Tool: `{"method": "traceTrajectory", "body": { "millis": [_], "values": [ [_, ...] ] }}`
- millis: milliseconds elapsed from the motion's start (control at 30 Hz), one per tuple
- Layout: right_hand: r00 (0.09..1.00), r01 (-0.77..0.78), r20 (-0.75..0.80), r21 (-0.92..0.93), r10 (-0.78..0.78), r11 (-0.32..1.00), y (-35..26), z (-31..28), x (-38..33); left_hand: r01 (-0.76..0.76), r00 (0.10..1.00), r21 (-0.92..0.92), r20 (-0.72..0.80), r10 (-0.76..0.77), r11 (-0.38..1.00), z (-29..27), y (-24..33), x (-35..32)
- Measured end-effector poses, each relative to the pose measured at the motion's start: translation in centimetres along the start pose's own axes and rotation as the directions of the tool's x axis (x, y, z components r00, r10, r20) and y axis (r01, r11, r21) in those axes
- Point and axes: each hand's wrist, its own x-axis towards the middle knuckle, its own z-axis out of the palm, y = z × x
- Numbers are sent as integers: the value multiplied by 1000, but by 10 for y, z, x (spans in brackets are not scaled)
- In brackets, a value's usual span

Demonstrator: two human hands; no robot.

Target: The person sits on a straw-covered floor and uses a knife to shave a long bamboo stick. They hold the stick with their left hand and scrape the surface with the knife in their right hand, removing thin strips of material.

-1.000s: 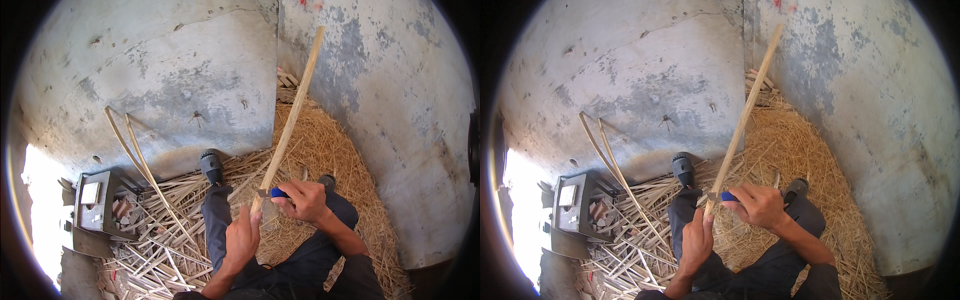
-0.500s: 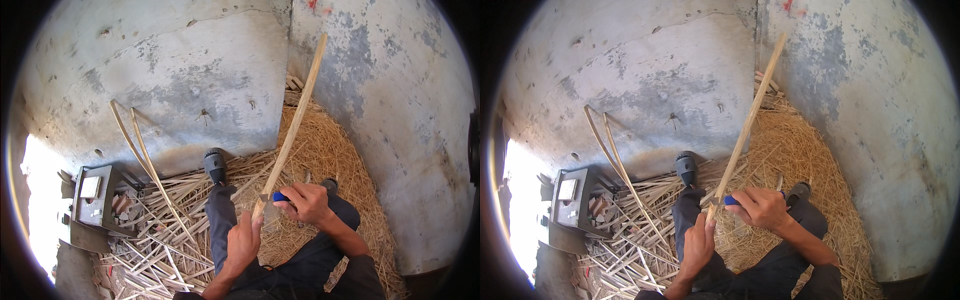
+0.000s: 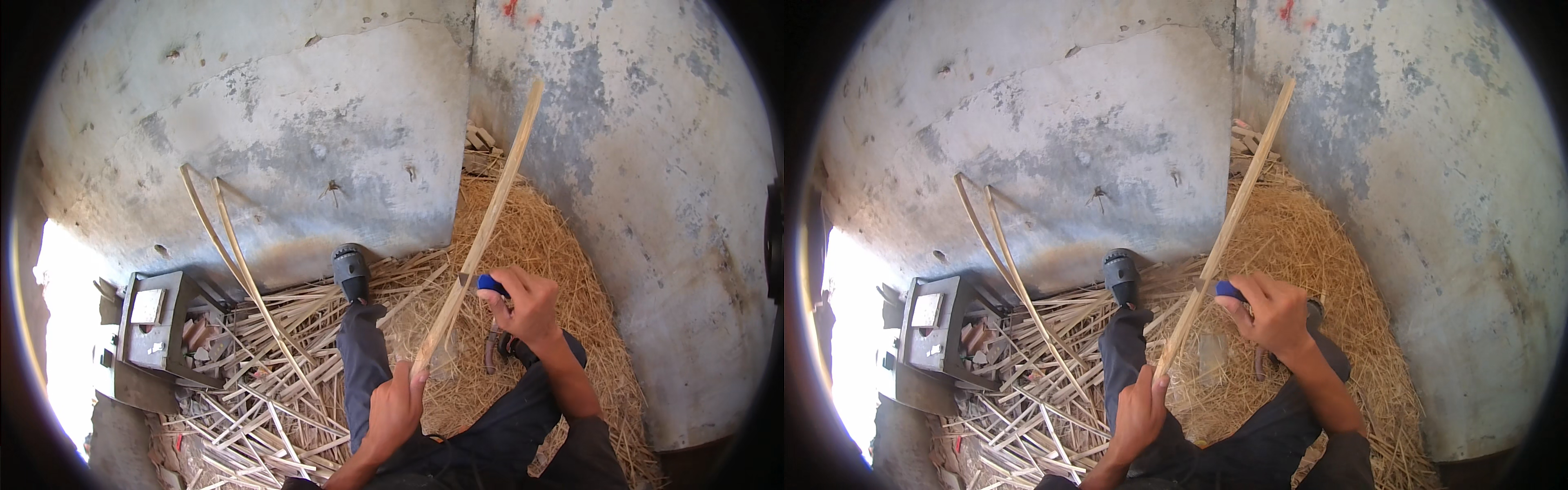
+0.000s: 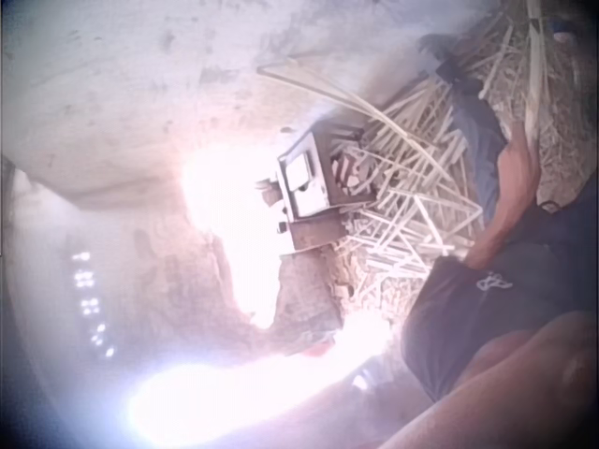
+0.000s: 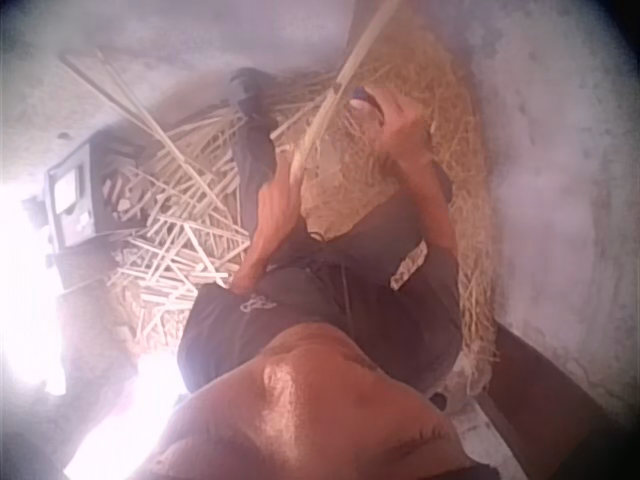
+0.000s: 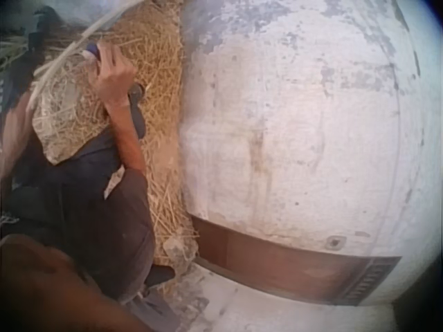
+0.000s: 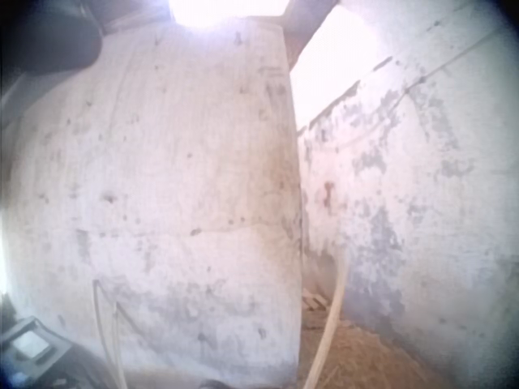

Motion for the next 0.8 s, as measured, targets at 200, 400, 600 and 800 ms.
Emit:
{"method": "traceTrajectory", "body": {
  "millis": [200,400,600,800],
  "values": [
    [999,31,-14,-28,-32,999,6,0,4,38,999,13,12,-38,999,-5,5,-4],
    [996,55,-71,-29,-57,998,18,2,5,23,1000,-45,-17,-24,999,-5,9,-3],
    [954,-289,-124,-130,274,948,101,-24,37,71,991,-2,116,-71,997,9,-14,-36],
    [976,-215,-69,-169,206,962,120,-9,45,34,996,41,84,-38,999,1,-22,-27]
  ]
}}
